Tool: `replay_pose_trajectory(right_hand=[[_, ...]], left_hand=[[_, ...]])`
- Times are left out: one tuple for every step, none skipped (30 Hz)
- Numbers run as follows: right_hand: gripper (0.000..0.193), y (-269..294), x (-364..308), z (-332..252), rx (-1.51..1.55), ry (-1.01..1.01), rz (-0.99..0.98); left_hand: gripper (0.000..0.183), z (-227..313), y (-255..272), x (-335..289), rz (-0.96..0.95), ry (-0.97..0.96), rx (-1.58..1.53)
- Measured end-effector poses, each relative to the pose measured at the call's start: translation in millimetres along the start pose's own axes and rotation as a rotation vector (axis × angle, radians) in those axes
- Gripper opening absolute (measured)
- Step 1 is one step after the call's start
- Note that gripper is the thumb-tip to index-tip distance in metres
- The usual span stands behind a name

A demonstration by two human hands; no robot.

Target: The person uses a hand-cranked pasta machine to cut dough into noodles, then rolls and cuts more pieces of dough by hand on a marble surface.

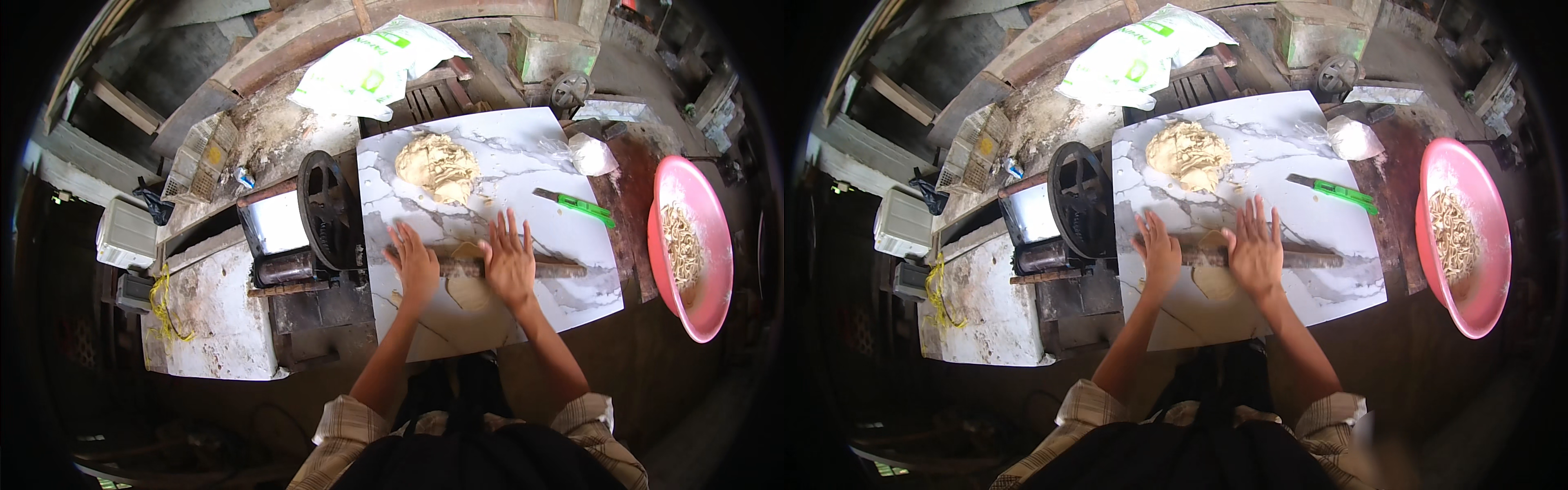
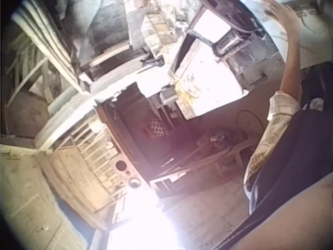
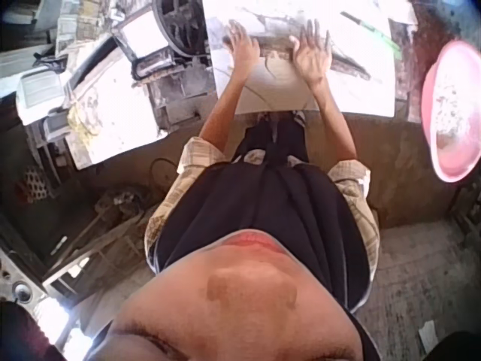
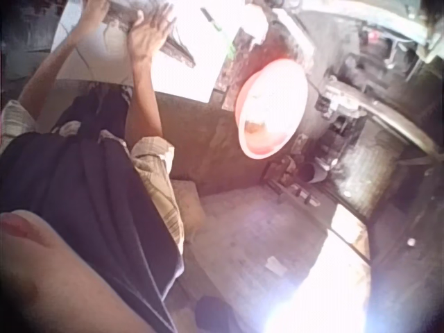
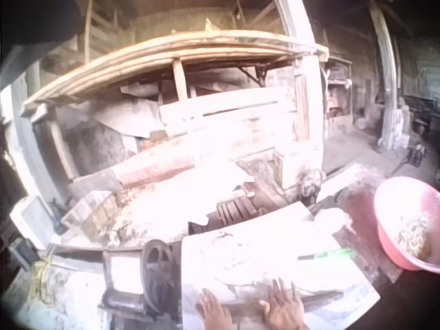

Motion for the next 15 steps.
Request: replay_pose_trajectory(right_hand=[[0.049,-5,-7,-2,0.039,-0.026,-0.093],[0.049,-13,-12,-1,0.077,-0.053,-0.187],[0.049,-9,-8,-1,0.033,-0.032,-0.155],[0.049,-11,-2,1,0.031,-0.033,-0.151],[0.050,-10,6,5,0.032,-0.025,-0.104],[0.050,-9,15,7,0.035,-0.016,-0.057],[0.051,-9,22,8,0.015,-0.004,-0.027],[0.051,-10,28,11,0.012,-0.005,-0.022],[0.051,-13,30,16,0.004,-0.022,-0.026],[0.052,-16,33,21,-0.004,-0.039,-0.028],[0.053,-18,36,26,0.003,-0.058,-0.030],[0.053,-19,36,22,0.011,-0.058,-0.036],[0.053,-19,35,18,0.035,-0.055,-0.039],[0.053,-19,33,14,0.059,-0.050,-0.041],[0.053,-12,26,9,0.066,-0.028,-0.046]], left_hand=[[0.065,0,2,-8,0.041,-0.025,0.009],[0.065,2,-1,-6,0.038,-0.026,0.009],[0.063,8,4,-4,0.081,-0.042,0.003],[0.061,13,9,-1,0.122,-0.059,-0.004],[0.061,18,12,4,0.124,-0.063,-0.005],[0.060,31,19,8,0.197,-0.184,-0.012],[0.059,44,26,9,0.270,-0.306,-0.018],[0.059,49,28,14,0.273,-0.310,-0.020],[0.059,62,31,11,0.327,-0.411,0.026],[0.060,75,33,6,0.382,-0.513,0.071],[0.060,81,34,7,0.375,-0.518,0.070],[0.059,82,33,8,0.354,-0.539,0.080],[0.059,81,33,7,0.333,-0.560,0.090],[0.059,72,34,-1,0.330,-0.553,0.098],[0.059,68,31,-15,0.307,-0.578,0.135]])
Point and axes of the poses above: each hand's wrist, its own x-axis towards the middle knuckle, its own y-axis out of the back of the hand, z = x × y, the point moved 8 cm from there along x, towards the middle knuckle, and after that the axes turned 13 degrees about y, right-handed, at the moved point
